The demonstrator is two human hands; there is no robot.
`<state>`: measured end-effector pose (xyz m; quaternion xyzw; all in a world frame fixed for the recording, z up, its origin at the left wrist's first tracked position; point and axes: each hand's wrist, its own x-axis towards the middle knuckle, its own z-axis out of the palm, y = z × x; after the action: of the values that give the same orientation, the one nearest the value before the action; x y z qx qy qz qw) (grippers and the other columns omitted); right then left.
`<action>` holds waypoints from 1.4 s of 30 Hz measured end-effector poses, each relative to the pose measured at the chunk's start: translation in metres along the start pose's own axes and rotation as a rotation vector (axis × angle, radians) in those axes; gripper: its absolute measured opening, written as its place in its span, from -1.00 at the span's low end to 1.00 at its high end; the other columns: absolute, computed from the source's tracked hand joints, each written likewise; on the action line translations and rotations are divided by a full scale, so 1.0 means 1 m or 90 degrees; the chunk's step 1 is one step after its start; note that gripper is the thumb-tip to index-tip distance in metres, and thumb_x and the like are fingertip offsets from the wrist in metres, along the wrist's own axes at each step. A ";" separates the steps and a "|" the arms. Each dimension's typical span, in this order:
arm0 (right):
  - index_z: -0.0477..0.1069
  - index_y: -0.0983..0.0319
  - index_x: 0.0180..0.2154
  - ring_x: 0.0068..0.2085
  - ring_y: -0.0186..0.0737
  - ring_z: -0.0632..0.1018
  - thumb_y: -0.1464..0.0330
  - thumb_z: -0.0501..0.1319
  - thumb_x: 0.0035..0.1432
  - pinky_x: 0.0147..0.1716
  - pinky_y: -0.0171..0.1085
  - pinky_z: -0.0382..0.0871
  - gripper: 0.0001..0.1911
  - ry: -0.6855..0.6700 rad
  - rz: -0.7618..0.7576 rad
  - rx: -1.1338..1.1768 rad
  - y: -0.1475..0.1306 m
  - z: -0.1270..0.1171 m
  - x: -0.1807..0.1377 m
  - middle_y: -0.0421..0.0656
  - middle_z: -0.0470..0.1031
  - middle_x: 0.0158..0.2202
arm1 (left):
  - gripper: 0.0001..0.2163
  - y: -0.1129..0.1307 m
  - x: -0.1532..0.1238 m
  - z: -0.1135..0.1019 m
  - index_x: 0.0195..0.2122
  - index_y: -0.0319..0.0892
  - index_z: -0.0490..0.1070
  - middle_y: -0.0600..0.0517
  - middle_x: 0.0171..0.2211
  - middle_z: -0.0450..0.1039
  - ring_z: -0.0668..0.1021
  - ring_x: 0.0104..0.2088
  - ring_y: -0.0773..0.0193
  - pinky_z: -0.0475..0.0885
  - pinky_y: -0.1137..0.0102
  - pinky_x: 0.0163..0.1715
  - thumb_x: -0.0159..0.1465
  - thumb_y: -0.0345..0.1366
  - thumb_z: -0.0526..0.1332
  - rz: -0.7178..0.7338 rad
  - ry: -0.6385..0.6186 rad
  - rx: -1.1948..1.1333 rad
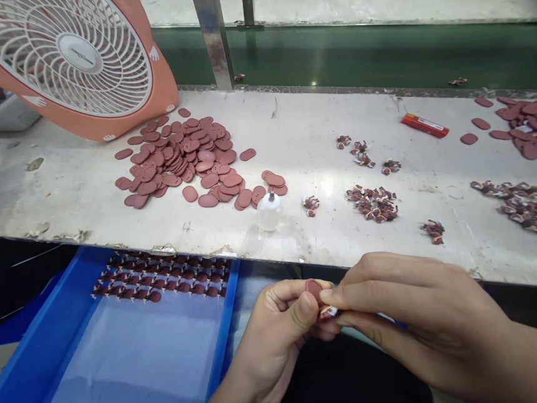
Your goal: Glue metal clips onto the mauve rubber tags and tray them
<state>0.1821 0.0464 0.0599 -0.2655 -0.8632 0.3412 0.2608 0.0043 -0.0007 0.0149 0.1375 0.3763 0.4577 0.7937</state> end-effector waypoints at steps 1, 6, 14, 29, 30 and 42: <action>0.43 0.23 -0.10 -0.30 -0.31 0.51 0.53 0.19 0.32 -0.34 -0.35 0.44 -0.84 -0.003 -0.001 -0.003 0.000 -0.001 0.001 -0.16 0.52 -0.29 | -0.64 0.000 0.001 -0.001 -0.51 -0.26 0.57 0.05 -0.57 0.39 0.44 -0.51 0.39 0.38 0.50 -0.42 0.06 0.00 0.46 -0.001 -0.001 -0.002; 0.43 0.20 -0.20 -0.31 -0.37 0.52 0.55 0.21 0.30 -0.34 -0.41 0.41 -0.87 -0.020 0.012 -0.015 0.000 -0.003 0.010 -0.20 0.50 -0.29 | -0.64 -0.001 0.004 -0.010 -0.51 -0.26 0.55 0.05 -0.55 0.39 0.44 -0.50 0.41 0.42 0.53 -0.43 0.09 -0.01 0.45 -0.011 -0.013 -0.021; 0.40 0.14 0.04 -0.23 -0.32 0.54 0.44 0.21 0.33 -0.30 -0.41 0.47 -0.74 -0.042 0.013 -0.010 0.006 0.007 0.013 -0.16 0.49 -0.19 | -0.58 -0.001 0.001 -0.019 -0.48 -0.28 0.58 0.05 -0.53 0.43 0.47 -0.54 0.44 0.46 0.56 -0.49 0.01 0.05 0.47 0.001 -0.023 -0.075; 0.43 0.15 0.02 -0.28 -0.40 0.54 0.46 0.22 0.32 -0.35 -0.46 0.46 -0.74 0.042 0.055 0.042 0.009 0.015 0.020 -0.21 0.52 -0.24 | -0.62 -0.004 0.002 -0.043 -0.27 -0.22 0.64 0.03 -0.51 0.55 0.57 -0.53 0.41 0.56 0.55 -0.49 0.05 -0.01 0.47 -0.024 -0.034 -0.194; 0.43 0.15 0.03 -0.28 -0.41 0.54 0.45 0.22 0.32 -0.34 -0.46 0.45 -0.74 0.040 0.062 0.051 0.009 0.016 0.020 -0.21 0.52 -0.24 | -0.62 -0.004 0.002 -0.043 -0.28 -0.22 0.64 0.04 -0.50 0.55 0.57 -0.54 0.42 0.55 0.55 -0.49 0.04 0.00 0.47 -0.027 -0.034 -0.193; 0.42 0.13 0.08 -0.28 -0.48 0.50 0.51 0.24 0.31 -0.31 -0.50 0.39 -0.66 0.015 0.084 0.125 0.005 0.022 0.018 -0.27 0.51 -0.25 | -0.65 -0.004 0.000 -0.039 -0.43 -0.23 0.59 0.04 -0.49 0.48 0.54 -0.50 0.40 0.54 0.57 -0.55 0.07 0.01 0.45 0.010 -0.037 -0.128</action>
<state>0.1568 0.0506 0.0473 -0.2988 -0.8032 0.4373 0.2728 -0.0216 -0.0077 -0.0138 0.0729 0.3043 0.4950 0.8106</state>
